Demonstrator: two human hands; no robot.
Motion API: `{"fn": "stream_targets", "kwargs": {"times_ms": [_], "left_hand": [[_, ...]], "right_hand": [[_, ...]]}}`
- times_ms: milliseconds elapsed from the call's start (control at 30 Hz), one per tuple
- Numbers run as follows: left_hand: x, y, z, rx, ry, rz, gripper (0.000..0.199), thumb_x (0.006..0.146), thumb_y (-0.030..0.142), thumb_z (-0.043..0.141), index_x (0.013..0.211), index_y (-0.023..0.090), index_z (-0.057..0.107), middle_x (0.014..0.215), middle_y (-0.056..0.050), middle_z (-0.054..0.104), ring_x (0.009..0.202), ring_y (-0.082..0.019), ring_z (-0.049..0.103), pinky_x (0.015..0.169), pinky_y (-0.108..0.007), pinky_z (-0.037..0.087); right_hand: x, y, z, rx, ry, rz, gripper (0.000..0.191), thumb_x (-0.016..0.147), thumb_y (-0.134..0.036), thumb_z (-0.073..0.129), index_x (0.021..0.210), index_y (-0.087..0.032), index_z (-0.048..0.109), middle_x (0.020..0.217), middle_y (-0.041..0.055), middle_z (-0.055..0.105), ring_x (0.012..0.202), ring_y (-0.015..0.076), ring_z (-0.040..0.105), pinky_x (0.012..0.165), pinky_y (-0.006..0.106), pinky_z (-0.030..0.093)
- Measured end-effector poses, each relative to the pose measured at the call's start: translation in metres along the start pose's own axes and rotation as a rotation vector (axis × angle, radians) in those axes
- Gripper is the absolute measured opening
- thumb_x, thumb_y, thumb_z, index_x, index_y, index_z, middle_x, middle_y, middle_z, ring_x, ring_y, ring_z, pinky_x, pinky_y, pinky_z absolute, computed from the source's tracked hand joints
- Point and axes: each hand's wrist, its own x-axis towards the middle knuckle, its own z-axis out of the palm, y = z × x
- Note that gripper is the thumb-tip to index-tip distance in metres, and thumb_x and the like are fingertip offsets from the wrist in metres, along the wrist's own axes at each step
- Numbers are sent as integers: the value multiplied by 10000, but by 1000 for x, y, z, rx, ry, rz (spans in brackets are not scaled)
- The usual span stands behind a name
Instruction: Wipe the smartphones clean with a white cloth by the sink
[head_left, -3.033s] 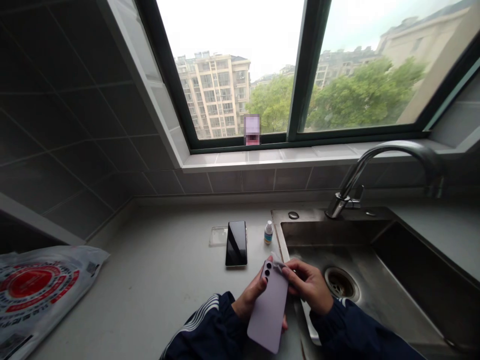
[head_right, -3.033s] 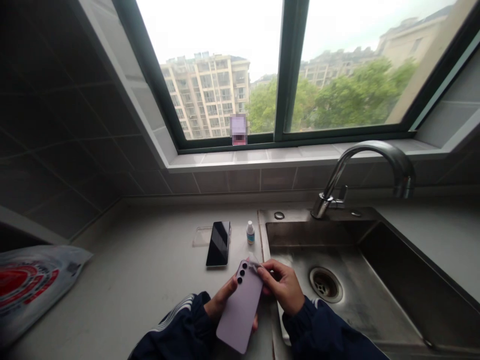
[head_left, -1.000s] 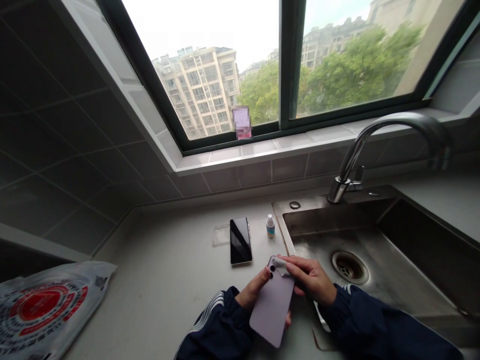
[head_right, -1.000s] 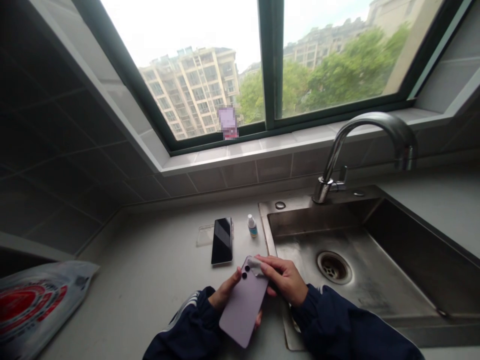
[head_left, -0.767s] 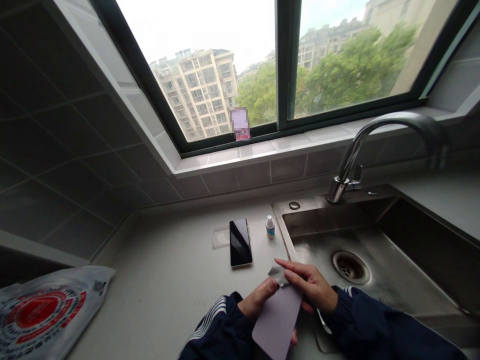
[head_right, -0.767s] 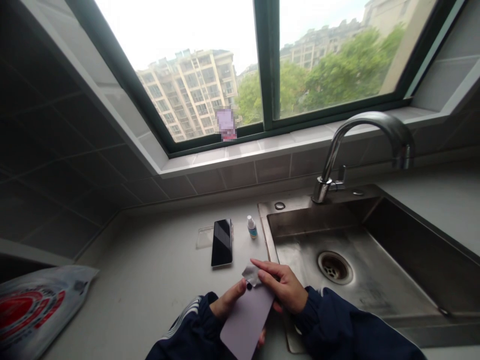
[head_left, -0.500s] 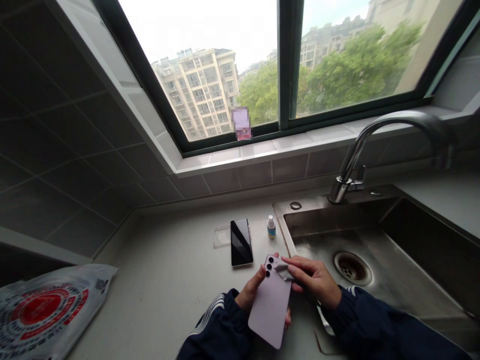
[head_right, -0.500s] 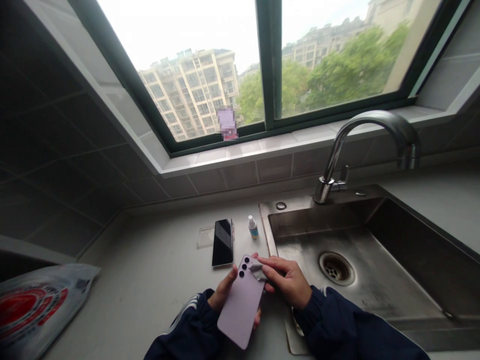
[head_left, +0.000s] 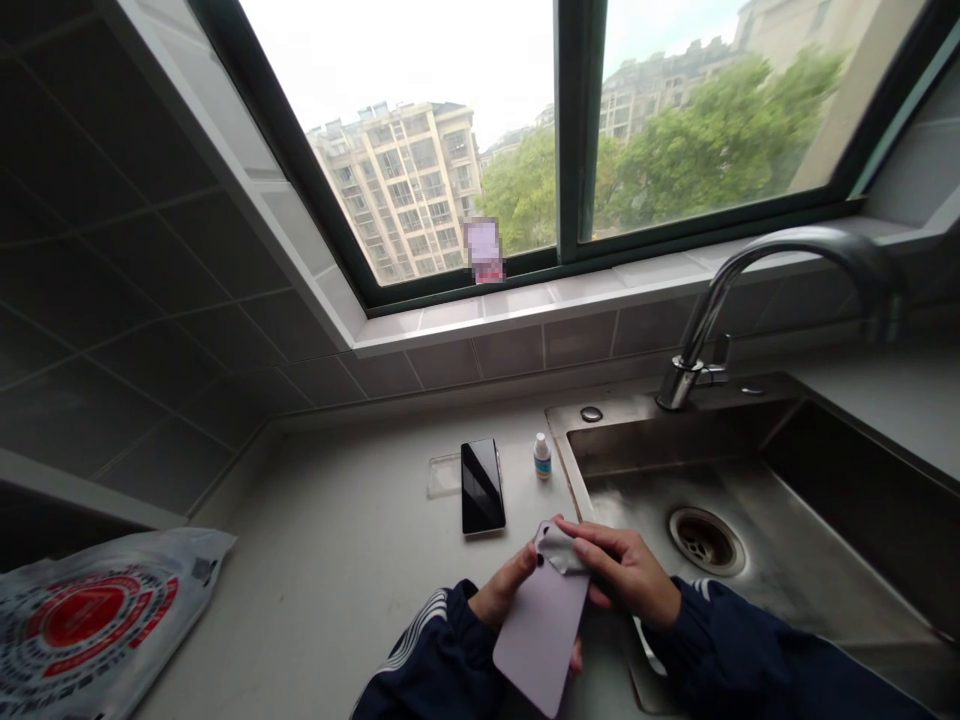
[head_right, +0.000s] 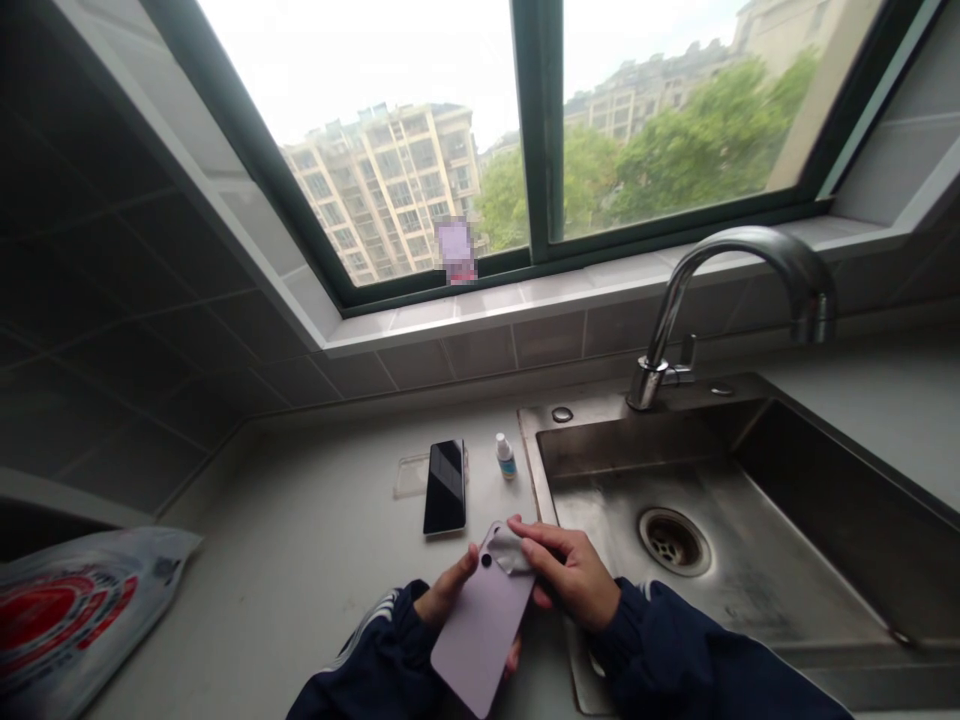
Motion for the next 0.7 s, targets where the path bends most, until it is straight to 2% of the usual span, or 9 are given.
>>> {"fn": "stream_targets", "kwargs": {"times_ms": [100, 167, 233, 333, 367, 467, 533, 600, 700], "left_hand": [[4, 5, -1, -43, -28, 175, 961, 707, 821, 435, 1464, 260, 246, 1012, -142, 691, 667, -260, 684, 593, -380, 502], [6, 7, -1, -70, -33, 258, 901, 717, 789, 476, 1461, 415, 132, 1181, -116, 641, 675, -258, 696, 569, -391, 516], [5, 7, 1, -59, -51, 209, 914, 699, 808, 472, 1455, 357, 225, 1136, -121, 661, 668, -249, 694, 572, -382, 523], [0, 6, 9, 20, -76, 13, 1015, 664, 868, 415, 1283, 70, 519, 811, -148, 700, 634, -228, 672, 591, -334, 522], [-1, 6, 13, 41, -59, -10, 1011, 667, 861, 423, 1225, 29, 560, 758, -149, 691, 625, -224, 667, 586, -323, 521], [-2, 7, 25, 65, 18, 88, 893, 742, 723, 524, 1327, 51, 464, 764, -151, 695, 624, -248, 675, 546, -334, 528], [0, 8, 27, 53, 26, 161, 917, 755, 676, 557, 1455, 155, 273, 867, -151, 703, 595, -251, 677, 515, -349, 529], [2, 8, 23, 21, 17, 213, 944, 763, 668, 556, 1492, 259, 118, 1013, -165, 685, 605, -252, 686, 517, -360, 530], [4, 6, 10, -32, -6, 275, 955, 770, 701, 515, 1478, 366, -29, 1167, -181, 630, 665, -272, 700, 546, -388, 529]], "right_hand": [[4, -1, -6, -48, 55, -60, 485, 861, -524, 619, 1135, -134, 705, 1030, 129, 698, 552, 117, 613, 516, 248, 509], [5, -2, -9, -74, 73, -75, 456, 863, -511, 625, 1095, -131, 725, 946, 117, 712, 684, 175, 658, 624, 285, 538], [5, -3, -10, -90, 61, -82, 444, 860, -513, 628, 1086, -145, 733, 961, 120, 714, 821, 227, 674, 729, 325, 543], [3, -6, -9, -112, 29, -83, 445, 860, -528, 618, 1109, -176, 730, 1107, 135, 694, 1021, 289, 644, 885, 389, 505], [2, -7, -7, -126, 18, -80, 446, 863, -530, 614, 1125, -187, 723, 1154, 136, 679, 1075, 304, 623, 931, 411, 481], [0, -9, -5, -181, 3, -88, 442, 874, -521, 606, 1166, -203, 701, 1201, 129, 661, 1179, 319, 561, 1028, 453, 403], [0, -8, -4, -186, -6, -106, 433, 884, -507, 598, 1173, -200, 697, 1167, 125, 672, 1114, 299, 602, 979, 429, 453], [1, -6, -4, -138, -12, -115, 428, 891, -490, 595, 1184, -193, 689, 1081, 117, 686, 846, 227, 682, 780, 352, 548], [3, -3, -4, -50, -5, -109, 416, 883, -461, 616, 1171, -171, 691, 939, 85, 675, 496, 94, 581, 511, 250, 508]]}}
